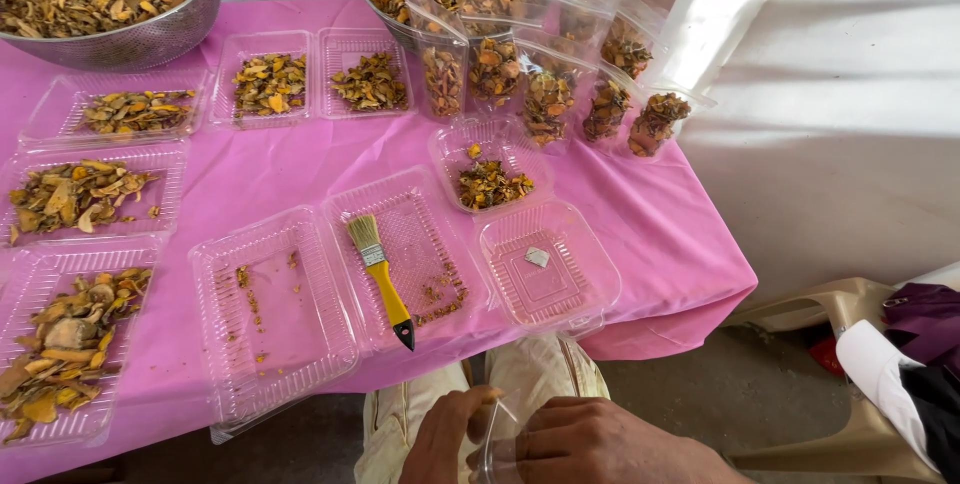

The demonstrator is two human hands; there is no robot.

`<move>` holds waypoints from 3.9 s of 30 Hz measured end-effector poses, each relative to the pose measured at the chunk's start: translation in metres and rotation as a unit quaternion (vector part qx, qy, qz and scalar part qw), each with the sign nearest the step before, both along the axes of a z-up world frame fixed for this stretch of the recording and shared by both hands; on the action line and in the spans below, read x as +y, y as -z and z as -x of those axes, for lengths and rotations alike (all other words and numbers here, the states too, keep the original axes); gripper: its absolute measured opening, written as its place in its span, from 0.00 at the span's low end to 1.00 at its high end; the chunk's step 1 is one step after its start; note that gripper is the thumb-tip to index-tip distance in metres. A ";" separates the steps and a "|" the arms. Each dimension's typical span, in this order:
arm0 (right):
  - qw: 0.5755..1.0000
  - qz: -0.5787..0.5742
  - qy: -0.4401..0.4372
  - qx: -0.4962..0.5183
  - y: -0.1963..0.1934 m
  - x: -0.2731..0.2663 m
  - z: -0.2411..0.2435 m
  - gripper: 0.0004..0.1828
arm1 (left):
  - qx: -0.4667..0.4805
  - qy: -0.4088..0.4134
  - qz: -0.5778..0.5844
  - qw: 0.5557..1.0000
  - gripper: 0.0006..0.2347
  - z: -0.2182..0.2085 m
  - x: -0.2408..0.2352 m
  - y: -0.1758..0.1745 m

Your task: Sorting dried tea leaves from trays and packaging them into small plastic bags

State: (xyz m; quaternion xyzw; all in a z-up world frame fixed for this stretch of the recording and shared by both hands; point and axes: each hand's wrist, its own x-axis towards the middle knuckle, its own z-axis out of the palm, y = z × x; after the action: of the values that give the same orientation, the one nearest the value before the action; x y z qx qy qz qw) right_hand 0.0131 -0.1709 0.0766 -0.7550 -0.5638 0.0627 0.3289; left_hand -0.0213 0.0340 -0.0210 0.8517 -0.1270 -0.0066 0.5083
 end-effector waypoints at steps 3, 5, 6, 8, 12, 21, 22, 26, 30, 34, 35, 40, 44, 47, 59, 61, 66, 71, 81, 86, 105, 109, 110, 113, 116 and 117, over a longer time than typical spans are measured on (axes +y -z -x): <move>0.997 0.027 -0.013 -0.068 -0.004 0.002 -0.008 0.19 | -0.033 -0.050 -0.012 0.998 0.23 -0.006 -0.005 -0.028; 0.997 0.027 -0.036 -0.065 -0.009 -0.001 -0.012 0.20 | -0.108 0.023 0.003 0.994 0.24 -0.014 0.001 -0.019; 0.997 0.027 -0.035 -0.064 -0.010 -0.003 -0.013 0.20 | -0.107 0.025 0.003 0.994 0.24 -0.013 -0.007 -0.026; 0.990 0.062 -0.042 -0.117 -0.013 -0.005 -0.014 0.19 | -0.234 -0.097 -0.022 0.967 0.19 -0.009 -0.022 -0.040; 0.996 0.041 -0.052 -0.061 -0.044 -0.001 -0.023 0.22 | -0.302 -0.160 0.015 0.940 0.22 -0.014 -0.030 -0.064; 0.991 -0.017 0.113 -0.070 -0.097 -0.022 -0.056 0.24 | 0.146 0.162 0.248 0.944 0.20 -0.064 0.108 0.144; 0.982 -0.020 0.163 -0.095 -0.090 -0.025 -0.065 0.23 | 0.208 0.074 0.339 0.914 0.17 -0.066 0.125 0.145; 0.966 -0.035 0.220 -0.129 -0.058 -0.037 -0.105 0.18 | 0.132 0.134 0.435 0.881 0.22 -0.076 0.179 0.113; 0.962 -0.027 0.246 -0.113 -0.050 -0.032 -0.131 0.17 | 0.241 -0.155 0.389 0.876 0.16 -0.069 0.169 0.054; 0.959 -0.010 0.236 -0.158 -0.033 -0.008 -0.135 0.17 | 0.148 -0.081 0.164 0.972 0.41 -0.071 0.155 0.033; 0.957 -0.003 0.211 -0.198 -0.028 -0.001 -0.132 0.16 | 0.112 -0.035 0.156 0.981 0.43 -0.076 0.157 0.040; 0.930 0.094 0.171 -0.312 -0.006 0.041 -0.124 0.26 | 0.111 -0.127 0.112 0.979 0.36 -0.085 0.146 -0.004; 0.900 0.161 0.166 -0.370 0.004 0.059 -0.140 0.17 | 0.149 -0.098 0.036 0.983 0.34 -0.100 0.143 -0.044; 0.893 0.170 0.153 -0.388 0.001 0.071 -0.157 0.14 | 0.179 -0.104 0.007 0.978 0.26 -0.114 0.140 -0.074; 0.939 0.017 0.257 -0.228 -0.072 0.009 -0.213 0.14 | -0.113 0.052 0.058 0.991 0.22 -0.161 0.085 -0.191; 0.938 0.071 0.292 -0.174 -0.059 -0.008 -0.233 0.17 | -0.206 0.056 -0.012 0.977 0.24 -0.193 0.063 -0.192; 0.927 0.218 0.304 -0.022 -0.025 -0.018 -0.262 0.30 | -0.344 0.109 -0.029 0.932 0.27 -0.275 0.019 -0.163; 0.927 0.294 0.230 -0.044 0.003 -0.010 -0.269 0.30 | -0.314 0.117 -0.047 0.941 0.27 -0.289 0.008 -0.134; 0.953 0.228 0.186 -0.074 0.003 0.010 -0.249 0.19 | -0.312 0.058 -0.033 0.948 0.25 -0.290 0.034 -0.133; 0.950 0.230 0.210 -0.020 -0.015 0.019 -0.254 0.25 | -0.380 0.070 -0.033 0.922 0.28 -0.296 0.030 -0.120; 0.962 0.056 0.240 -0.118 0.004 0.002 -0.266 0.16 | -0.262 0.039 0.001 0.964 0.27 -0.289 0.037 -0.141; 0.964 0.003 0.234 -0.128 0.000 0.006 -0.263 0.16 | -0.227 0.022 -0.005 0.974 0.25 -0.290 0.036 -0.142; 0.964 0.003 0.238 -0.118 0.003 0.006 -0.263 0.17 | -0.216 0.017 -0.004 0.976 0.24 -0.290 0.036 -0.142; 0.956 -0.004 0.254 -0.144 -0.004 0.005 -0.263 0.16 | -0.197 0.012 0.001 0.980 0.24 -0.289 0.036 -0.144; 0.955 -0.002 0.267 -0.131 -0.011 0.005 -0.260 0.17 | -0.192 0.013 -0.007 0.981 0.26 -0.291 0.038 -0.140; 0.954 -0.002 0.268 -0.133 -0.008 0.004 -0.261 0.17 | -0.194 0.015 -0.006 0.981 0.26 -0.293 0.038 -0.138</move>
State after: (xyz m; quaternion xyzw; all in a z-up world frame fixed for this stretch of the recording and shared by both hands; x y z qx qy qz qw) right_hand 0.2740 -0.1669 0.0847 -0.8795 -0.3790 -0.1298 0.2567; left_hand 0.2715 0.0725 0.1166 0.8379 -0.2358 0.1500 0.4689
